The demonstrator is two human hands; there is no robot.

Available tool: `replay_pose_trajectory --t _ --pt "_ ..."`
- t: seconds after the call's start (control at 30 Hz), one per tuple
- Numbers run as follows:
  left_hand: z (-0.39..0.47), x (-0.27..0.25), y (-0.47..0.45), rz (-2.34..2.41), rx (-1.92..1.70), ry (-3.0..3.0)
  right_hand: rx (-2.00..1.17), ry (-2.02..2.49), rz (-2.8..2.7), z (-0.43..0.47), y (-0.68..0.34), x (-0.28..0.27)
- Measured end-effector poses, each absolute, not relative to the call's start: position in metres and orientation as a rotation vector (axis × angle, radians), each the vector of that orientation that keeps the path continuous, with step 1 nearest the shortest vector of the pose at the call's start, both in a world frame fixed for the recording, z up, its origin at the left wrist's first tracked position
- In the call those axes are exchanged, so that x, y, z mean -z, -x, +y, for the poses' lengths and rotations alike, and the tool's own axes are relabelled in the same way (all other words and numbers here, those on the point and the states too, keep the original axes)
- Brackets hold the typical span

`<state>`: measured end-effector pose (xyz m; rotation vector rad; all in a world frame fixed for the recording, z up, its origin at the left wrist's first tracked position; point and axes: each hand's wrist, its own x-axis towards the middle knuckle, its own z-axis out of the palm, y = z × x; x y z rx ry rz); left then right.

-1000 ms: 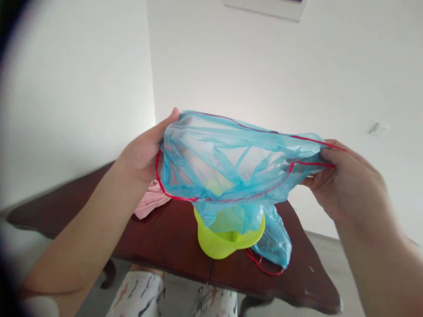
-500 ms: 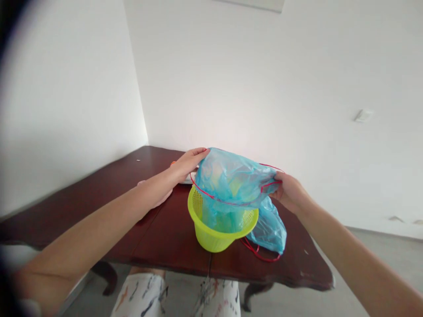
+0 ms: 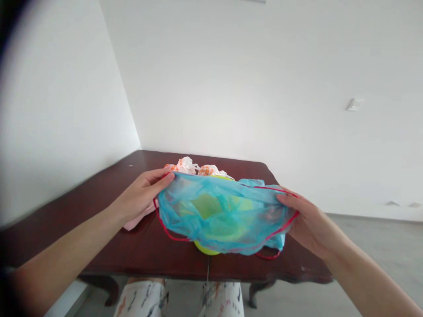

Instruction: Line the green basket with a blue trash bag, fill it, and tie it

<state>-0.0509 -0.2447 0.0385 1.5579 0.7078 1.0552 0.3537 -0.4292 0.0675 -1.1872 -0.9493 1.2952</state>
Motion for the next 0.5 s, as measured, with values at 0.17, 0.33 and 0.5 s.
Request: replay_pose_trajectory --t 0.17,0.33,0.5 --pt "-0.233 -0.029 0.058 0.753 -1.122 -1.461 -1.229 1.162 -0.946 -0.437 -0.343 -0.065" --pt "-0.193 0.003 0.038 0.922 -1.061 -1.491 -1.243 1.278 -0.877 -0.404 -0.355 -0.047" --pt "-0.159 0.015 0.008 0.924 -0.984 -1.144 -1.437 1.363 -0.966 -0.367 -0.371 -0.025"
